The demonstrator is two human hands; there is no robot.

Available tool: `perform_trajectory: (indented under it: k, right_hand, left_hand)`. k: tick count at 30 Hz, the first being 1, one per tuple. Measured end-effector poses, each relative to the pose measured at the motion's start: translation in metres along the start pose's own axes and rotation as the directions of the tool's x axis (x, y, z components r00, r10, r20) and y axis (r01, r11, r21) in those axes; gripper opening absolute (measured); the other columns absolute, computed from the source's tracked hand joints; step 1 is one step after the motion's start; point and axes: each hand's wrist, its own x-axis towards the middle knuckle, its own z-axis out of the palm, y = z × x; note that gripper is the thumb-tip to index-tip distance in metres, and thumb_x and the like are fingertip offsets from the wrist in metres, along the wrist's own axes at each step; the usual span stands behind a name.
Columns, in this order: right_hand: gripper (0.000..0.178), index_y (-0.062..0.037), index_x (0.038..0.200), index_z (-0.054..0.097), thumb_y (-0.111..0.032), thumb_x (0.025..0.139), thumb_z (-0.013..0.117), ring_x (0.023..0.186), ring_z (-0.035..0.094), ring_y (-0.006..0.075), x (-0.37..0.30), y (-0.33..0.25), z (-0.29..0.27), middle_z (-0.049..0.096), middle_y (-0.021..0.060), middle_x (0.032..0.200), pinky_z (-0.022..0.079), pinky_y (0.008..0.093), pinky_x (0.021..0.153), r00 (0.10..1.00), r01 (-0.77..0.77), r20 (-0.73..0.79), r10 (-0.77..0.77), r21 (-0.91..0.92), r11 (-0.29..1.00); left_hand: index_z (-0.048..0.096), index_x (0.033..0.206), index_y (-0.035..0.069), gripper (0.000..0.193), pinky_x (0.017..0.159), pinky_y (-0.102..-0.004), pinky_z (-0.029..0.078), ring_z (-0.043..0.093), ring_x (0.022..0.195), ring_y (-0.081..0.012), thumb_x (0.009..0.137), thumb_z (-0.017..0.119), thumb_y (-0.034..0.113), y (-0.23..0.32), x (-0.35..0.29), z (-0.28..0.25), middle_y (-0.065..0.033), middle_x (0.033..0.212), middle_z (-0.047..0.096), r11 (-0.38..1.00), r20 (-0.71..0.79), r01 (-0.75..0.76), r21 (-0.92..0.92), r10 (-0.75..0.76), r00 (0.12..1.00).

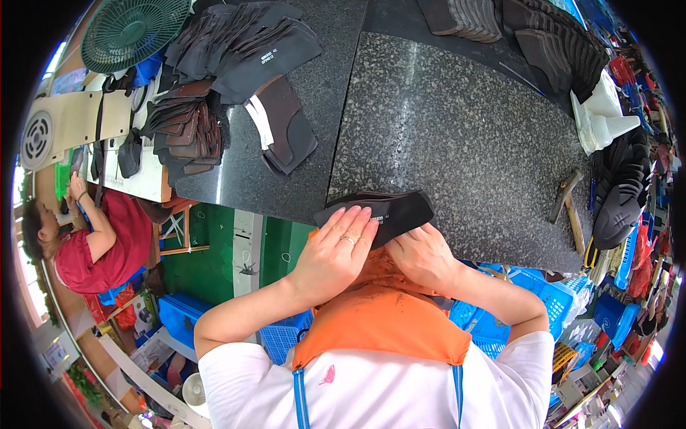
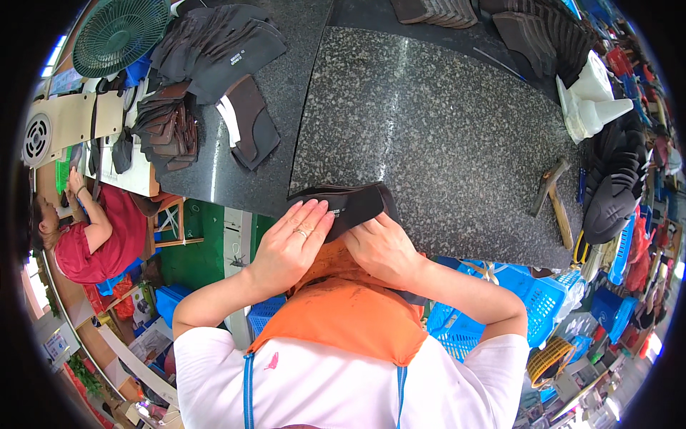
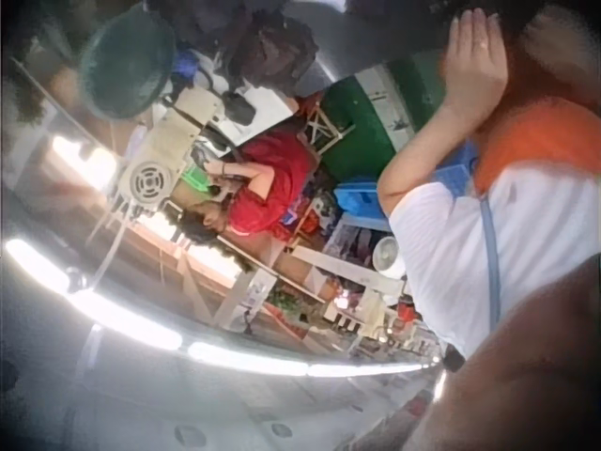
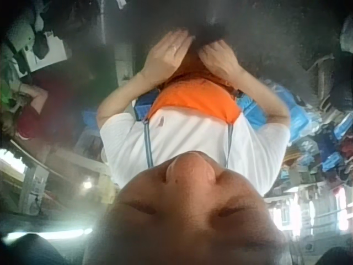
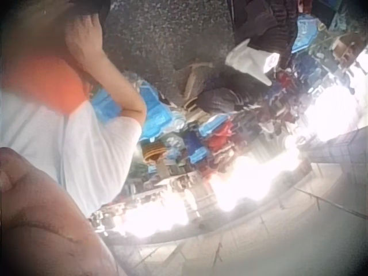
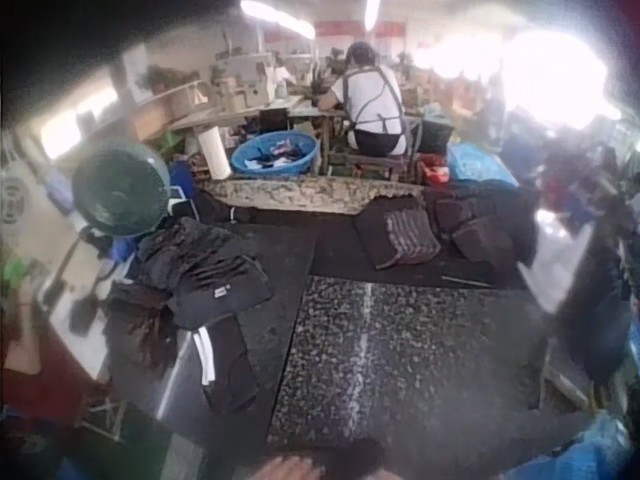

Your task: Using a hammer to press and bond layers of shoe components together on a work surface.

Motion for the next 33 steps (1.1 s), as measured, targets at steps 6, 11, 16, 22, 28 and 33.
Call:
perform_trajectory:
  k: [6,11,16,22,28,33]
  right_hand:
    - [0.035,0.0037,0.109,0.064,-0.013,0.079,0.058,0.113,0.056,0.0308,-0.003,-0.001,0.003,0.061,0.0143,0.110,0.042,0.0435,0.105,1.000,-0.021,-0.015,0.022,0.103,0.994]
    - [0.028,0.0010,0.101,0.062,-0.006,0.075,0.066,0.101,0.060,0.0331,0.006,0.003,-0.003,0.061,0.0167,0.106,0.052,0.0427,0.088,0.989,-0.035,-0.138,0.062,0.189,0.981]
    - [0.039,-0.0027,0.108,0.061,-0.001,0.071,0.075,0.101,0.063,0.0374,0.003,0.024,-0.011,0.057,0.0165,0.115,0.058,0.0418,0.077,0.818,-0.228,-0.320,0.477,0.583,0.780]
    - [0.043,-0.0004,0.117,0.065,-0.007,0.074,0.065,0.102,0.066,0.0331,-0.005,0.033,-0.022,0.059,0.0156,0.123,0.060,0.0356,0.077,0.968,-0.004,-0.242,0.059,0.222,0.975]
    - [0.040,0.0012,0.113,0.067,-0.011,0.074,0.063,0.111,0.063,0.0295,-0.007,0.025,-0.028,0.061,0.0136,0.121,0.060,0.0336,0.081,0.991,-0.061,-0.117,0.069,0.072,0.996]
    - [0.041,-0.0017,0.113,0.069,-0.011,0.074,0.062,0.109,0.062,0.0282,-0.006,0.025,-0.027,0.063,0.0115,0.121,0.059,0.0325,0.075,0.986,-0.090,-0.135,0.099,0.070,0.993]
  left_hand:
    - [0.067,0.116,-0.007,0.036,0.103,-0.0447,0.050,0.063,0.118,-0.0345,0.083,0.059,0.006,-0.004,-0.004,0.012,-0.0221,0.123,0.065,0.999,-0.058,-0.025,0.030,0.026,0.998]
    - [0.064,0.117,-0.008,0.038,0.103,-0.0457,0.050,0.062,0.118,-0.0355,0.082,0.059,0.007,-0.012,-0.006,0.023,-0.0238,0.122,0.065,1.000,-0.097,-0.017,-0.021,0.015,0.995]
    - [0.067,0.116,-0.003,0.036,0.100,-0.0420,0.052,0.063,0.115,-0.0318,0.082,0.061,0.008,-0.016,-0.007,0.027,-0.0170,0.124,0.065,0.993,-0.140,0.020,-0.118,-0.036,0.990]
    - [0.069,0.116,0.004,0.035,0.099,-0.0390,0.052,0.061,0.116,-0.0285,0.083,0.060,0.010,-0.015,-0.005,0.025,-0.0110,0.129,0.063,1.000,-0.096,-0.003,-0.023,0.001,0.995]
    - [0.070,0.108,0.008,0.028,0.092,-0.0387,0.053,0.063,0.107,-0.0273,0.081,0.063,0.015,-0.010,0.005,0.020,-0.0073,0.131,0.064,0.997,-0.062,-0.047,0.067,0.051,0.997]
    - [0.068,0.107,0.008,0.026,0.096,-0.0413,0.047,0.059,0.107,-0.0287,0.084,0.060,0.016,-0.012,0.012,0.017,-0.0098,0.131,0.062,0.993,0.021,-0.094,0.069,0.093,0.995]
